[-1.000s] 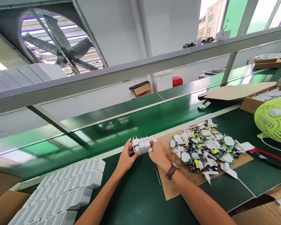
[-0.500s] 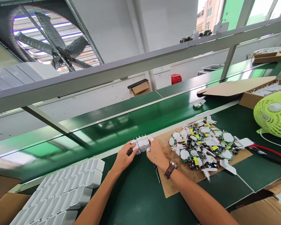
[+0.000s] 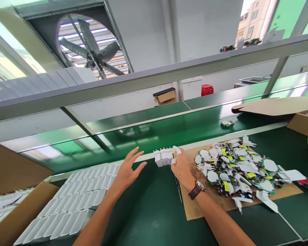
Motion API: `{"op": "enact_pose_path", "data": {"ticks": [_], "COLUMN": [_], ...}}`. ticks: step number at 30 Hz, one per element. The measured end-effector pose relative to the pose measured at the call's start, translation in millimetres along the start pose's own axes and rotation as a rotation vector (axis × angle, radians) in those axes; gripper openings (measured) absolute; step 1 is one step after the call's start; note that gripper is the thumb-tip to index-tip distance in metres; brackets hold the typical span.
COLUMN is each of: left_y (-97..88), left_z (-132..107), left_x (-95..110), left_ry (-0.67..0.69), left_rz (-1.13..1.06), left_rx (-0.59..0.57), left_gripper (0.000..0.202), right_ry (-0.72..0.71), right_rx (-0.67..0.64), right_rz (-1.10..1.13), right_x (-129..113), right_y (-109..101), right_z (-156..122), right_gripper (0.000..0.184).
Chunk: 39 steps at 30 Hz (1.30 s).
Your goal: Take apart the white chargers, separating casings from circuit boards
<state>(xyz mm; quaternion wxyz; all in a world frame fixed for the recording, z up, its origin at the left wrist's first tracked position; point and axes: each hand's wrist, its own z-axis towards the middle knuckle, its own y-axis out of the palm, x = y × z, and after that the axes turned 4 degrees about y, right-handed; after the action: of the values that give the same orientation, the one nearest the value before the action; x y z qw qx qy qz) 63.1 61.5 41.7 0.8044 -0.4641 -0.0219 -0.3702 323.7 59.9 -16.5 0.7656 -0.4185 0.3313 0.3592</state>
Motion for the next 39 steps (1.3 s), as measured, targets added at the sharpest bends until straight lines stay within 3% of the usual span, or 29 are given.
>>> {"op": "enact_pose_path", "data": {"ticks": [4, 7, 10, 12, 15, 17, 21, 26, 29, 35, 39], "left_y": [-69.9, -88.5, -78.3, -61.7, -33.6, -18.1, 0.2, 5.2, 4.4, 3.1, 2.2], "left_z": [-34.3, -76.7, -103.6, -106.1, -95.2, -86.5, -80.5, -90.5, -95.8, -100.3, -101.9], "left_x": [-17.5, -36.7, -53.5, -55.9, -42.0, -27.1, -6.9, -7.6, -11.0, -10.6, -9.4], "left_ry": [0.004, -0.012, 0.0, 0.07, 0.2, 0.251, 0.257, 0.182, 0.155, 0.149, 0.123], "left_rz": [0.34, 0.567, 0.639, 0.576, 0.38, 0.257, 0.104, -0.014, -0.05, -0.067, -0.081], "left_rx": [0.121, 0.006, -0.143, -0.165, -0.131, -0.115, -0.111, -0.128, -0.161, -0.053, -0.049], "left_gripper": [0.033, 0.037, 0.032, 0.035, 0.043, 0.046, 0.043, 0.033, 0.029, 0.032, 0.031], "right_ry": [-0.136, -0.241, -0.332, -0.355, -0.32, -0.26, -0.131, -0.034, -0.064, -0.085, -0.038], "right_rx": [-0.002, -0.052, -0.083, -0.082, -0.128, -0.211, -0.289, -0.241, -0.289, -0.366, -0.415], "right_rz": [-0.011, -0.027, -0.02, -0.027, -0.127, -0.316, -0.679, -0.838, -0.859, -0.869, -0.917], "right_x": [-20.8, -39.7, -54.6, -60.2, -63.3, -61.7, -46.4, -22.3, -20.0, -24.2, -22.1], "right_y": [-4.9, -6.8, -6.6, -6.6, -12.8, -24.3, -64.7, -105.3, -105.5, -100.3, -103.2], "right_z": [-4.8, -14.1, -20.7, -21.7, -18.4, -13.1, -0.1, -2.0, -13.0, -27.8, -28.6], "right_gripper": [0.052, 0.047, 0.049, 0.05, 0.055, 0.058, 0.038, 0.02, 0.028, 0.052, 0.037]}}
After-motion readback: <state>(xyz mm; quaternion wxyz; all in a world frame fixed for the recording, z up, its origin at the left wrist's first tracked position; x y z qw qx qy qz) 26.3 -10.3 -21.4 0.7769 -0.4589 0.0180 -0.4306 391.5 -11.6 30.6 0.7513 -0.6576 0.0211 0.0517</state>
